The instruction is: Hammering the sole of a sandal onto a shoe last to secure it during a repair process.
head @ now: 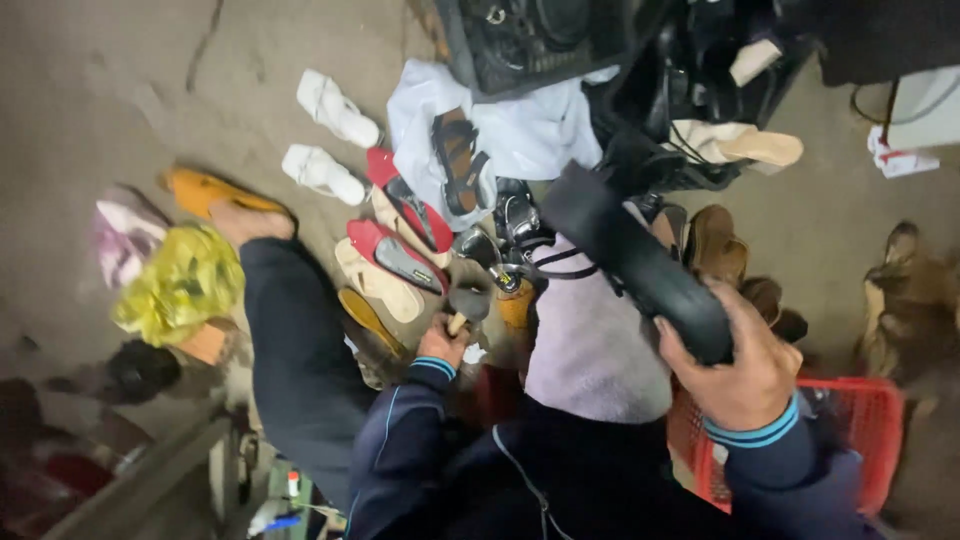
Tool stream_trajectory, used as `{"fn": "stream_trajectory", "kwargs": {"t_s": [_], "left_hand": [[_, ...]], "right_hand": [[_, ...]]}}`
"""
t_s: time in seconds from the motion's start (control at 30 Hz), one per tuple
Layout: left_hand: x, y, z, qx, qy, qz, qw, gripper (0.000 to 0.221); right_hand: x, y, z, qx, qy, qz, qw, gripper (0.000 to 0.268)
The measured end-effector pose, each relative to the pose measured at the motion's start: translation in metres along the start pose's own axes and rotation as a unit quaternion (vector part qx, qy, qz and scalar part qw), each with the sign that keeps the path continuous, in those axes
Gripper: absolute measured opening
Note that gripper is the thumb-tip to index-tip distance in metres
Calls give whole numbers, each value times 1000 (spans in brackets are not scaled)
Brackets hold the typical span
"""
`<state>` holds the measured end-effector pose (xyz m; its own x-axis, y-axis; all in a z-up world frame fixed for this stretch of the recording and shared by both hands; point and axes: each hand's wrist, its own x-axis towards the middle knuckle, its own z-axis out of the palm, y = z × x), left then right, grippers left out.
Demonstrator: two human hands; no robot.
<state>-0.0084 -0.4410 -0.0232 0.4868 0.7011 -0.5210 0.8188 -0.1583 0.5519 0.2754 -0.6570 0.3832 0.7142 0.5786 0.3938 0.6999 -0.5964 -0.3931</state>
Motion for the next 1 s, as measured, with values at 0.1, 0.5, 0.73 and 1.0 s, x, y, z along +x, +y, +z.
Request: {"fn": "stream_trajectory", "kwargs": {"t_s": [0.1, 0.5, 0.73, 1.0], "left_hand": [[-26, 53, -42, -69, 16, 30, 997, 41], [-150, 230, -176, -225, 195, 348, 889, 30], [-203, 292, -189, -247, 227, 398, 854, 23], [-200, 292, -180, -160, 143, 404, 889, 14]], "right_hand": [[-4, -10, -13, -81, -20, -76, 994, 38], [-32, 3, 22, 17, -20, -112, 993, 75], [-43, 11, 24, -16, 36, -127, 991, 76], [-47, 4, 30, -47, 72, -103, 991, 74]]}}
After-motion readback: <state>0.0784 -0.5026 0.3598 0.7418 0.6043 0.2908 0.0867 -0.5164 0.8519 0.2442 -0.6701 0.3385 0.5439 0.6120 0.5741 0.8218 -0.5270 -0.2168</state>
